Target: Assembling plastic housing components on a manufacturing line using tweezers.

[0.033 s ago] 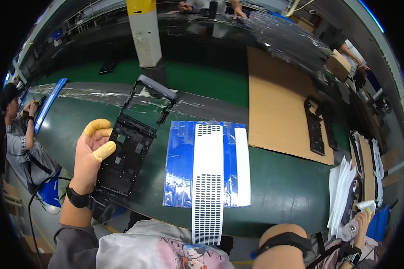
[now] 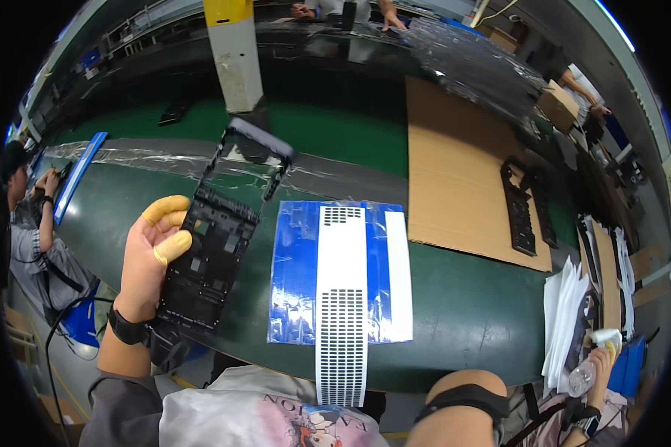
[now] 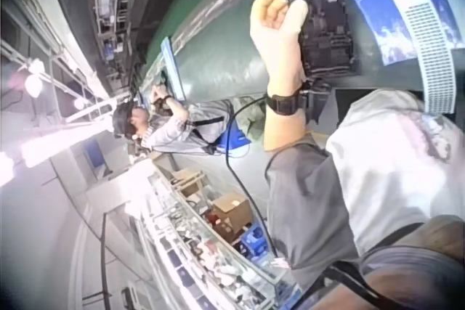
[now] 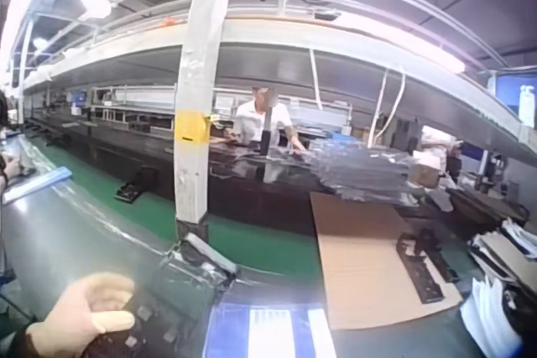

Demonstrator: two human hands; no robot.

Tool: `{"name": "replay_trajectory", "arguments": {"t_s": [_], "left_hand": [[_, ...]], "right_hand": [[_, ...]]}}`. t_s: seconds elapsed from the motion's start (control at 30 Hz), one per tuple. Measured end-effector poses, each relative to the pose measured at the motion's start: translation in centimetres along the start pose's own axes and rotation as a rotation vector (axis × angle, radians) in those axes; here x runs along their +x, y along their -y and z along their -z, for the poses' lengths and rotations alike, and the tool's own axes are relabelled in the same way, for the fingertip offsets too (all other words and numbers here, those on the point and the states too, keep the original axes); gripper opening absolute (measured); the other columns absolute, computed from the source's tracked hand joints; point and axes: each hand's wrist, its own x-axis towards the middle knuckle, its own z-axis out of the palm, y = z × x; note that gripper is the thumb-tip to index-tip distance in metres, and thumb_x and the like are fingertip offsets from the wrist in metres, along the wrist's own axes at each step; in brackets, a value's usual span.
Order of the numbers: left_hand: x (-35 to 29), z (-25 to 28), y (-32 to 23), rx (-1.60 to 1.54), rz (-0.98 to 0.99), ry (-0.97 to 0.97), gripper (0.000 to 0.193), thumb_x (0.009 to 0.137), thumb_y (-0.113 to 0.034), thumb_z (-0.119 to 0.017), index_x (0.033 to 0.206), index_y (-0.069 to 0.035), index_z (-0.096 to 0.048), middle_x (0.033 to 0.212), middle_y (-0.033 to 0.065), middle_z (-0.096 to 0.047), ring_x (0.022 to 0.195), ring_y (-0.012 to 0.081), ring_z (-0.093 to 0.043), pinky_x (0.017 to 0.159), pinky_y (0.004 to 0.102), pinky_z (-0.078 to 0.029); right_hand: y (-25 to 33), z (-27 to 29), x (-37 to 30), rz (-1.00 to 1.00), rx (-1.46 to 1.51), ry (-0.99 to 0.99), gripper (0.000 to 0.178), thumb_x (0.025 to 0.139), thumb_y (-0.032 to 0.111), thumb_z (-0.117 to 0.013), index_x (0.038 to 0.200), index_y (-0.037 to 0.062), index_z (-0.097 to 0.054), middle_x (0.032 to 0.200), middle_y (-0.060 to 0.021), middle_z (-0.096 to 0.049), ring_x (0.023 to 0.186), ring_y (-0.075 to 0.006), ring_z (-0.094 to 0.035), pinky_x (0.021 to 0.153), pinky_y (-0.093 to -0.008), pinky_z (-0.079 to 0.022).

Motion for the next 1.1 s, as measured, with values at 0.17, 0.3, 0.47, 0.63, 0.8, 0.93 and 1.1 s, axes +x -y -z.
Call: {"name": "replay_trajectory", "arguments": {"t_s": [0.17,0.3,0.47,0.63,0.8,0.93,1.1], "left_hand": [[3.7,-2.4,0.2,-0.308,0.201,0.154,0.020,0.079,-0.010,-0.049,0.094,0.004,-0.054,0.086,0.0068,-0.059,0.071,0.0111,-0.058,0.065,0.0226,-0.049],[5.4,-3.9,1.2,-0.572,0.305,0.211,0.017,0.082,-0.013,-0.046,0.093,-0.001,-0.052,0.086,0.0068,-0.059,0.072,0.0120,-0.058,0.062,0.0233,-0.049],[5.7,-4.3,4.3,-0.461,0.173,0.080,0.018,0.082,-0.014,-0.046,0.096,-0.003,-0.049,0.087,0.0068,-0.058,0.075,0.0120,-0.057,0.062,0.0234,-0.049],[6.3,-3.6,4.7,-0.636,0.398,0.085,0.022,0.085,-0.017,-0.043,0.101,-0.003,-0.049,0.088,0.0061,-0.058,0.075,0.0120,-0.057,0.064,0.0248,-0.049],[5.5,-4.2,4.1,-0.753,0.364,0.179,0.028,0.088,-0.021,-0.038,0.110,-0.004,-0.045,0.096,0.0073,-0.056,0.079,0.0139,-0.056,0.069,0.0267,-0.048],[4.9,-4.8,3.6,-0.704,0.298,0.145,0.032,0.088,-0.019,-0.039,0.116,-0.004,-0.040,0.103,0.0083,-0.053,0.084,0.0146,-0.055,0.072,0.0275,-0.048],[4.4,-4.2,3.5,-0.635,0.250,0.153,0.033,0.087,-0.017,-0.039,0.117,-0.002,-0.038,0.101,0.0088,-0.054,0.086,0.0134,-0.055,0.072,0.0258,-0.047]], "right_hand": [[-0.1,0.5,-1.3,-0.265,-0.294,0.035,0.021,0.081,0.016,-0.043,0.064,0.0048,-0.047,0.061,-0.0086,-0.047,0.057,-0.0238,-0.048,0.051,-0.0340,-0.035],[0.6,3.1,-3.1,-0.517,-0.344,0.072,0.024,0.080,0.009,-0.037,0.063,-0.0056,-0.045,0.064,-0.0221,-0.046,0.061,-0.0335,-0.048,0.053,-0.0402,-0.033],[3.0,3.5,-2.9,-0.253,-0.276,-0.480,0.022,0.081,0.007,-0.036,0.061,0.0007,-0.039,0.058,-0.0157,-0.036,0.055,-0.0316,-0.042,0.058,-0.0412,-0.034],[1.7,2.4,-4.1,-0.262,-0.079,-0.323,0.034,0.085,0.024,-0.039,0.060,0.0017,-0.036,0.059,-0.0172,-0.038,0.058,-0.0324,-0.042,0.060,-0.0442,-0.034],[0.5,3.9,-2.8,-0.159,-0.193,-0.256,0.015,0.079,0.017,-0.045,0.068,0.0067,-0.048,0.062,-0.0068,-0.044,0.055,-0.0203,-0.046,0.048,-0.0313,-0.031],[-0.1,3.1,-1.8,-0.260,-0.260,-0.141,0.012,0.078,0.019,-0.046,0.073,0.0100,-0.050,0.064,-0.0054,-0.044,0.058,-0.0197,-0.046,0.050,-0.0300,-0.031],[-0.8,3.1,-1.6,-0.902,-0.718,0.017,0.019,0.072,0.021,-0.048,0.079,0.0037,-0.050,0.075,-0.0066,-0.050,0.072,-0.0208,-0.048,0.060,-0.0307,-0.035]]}}
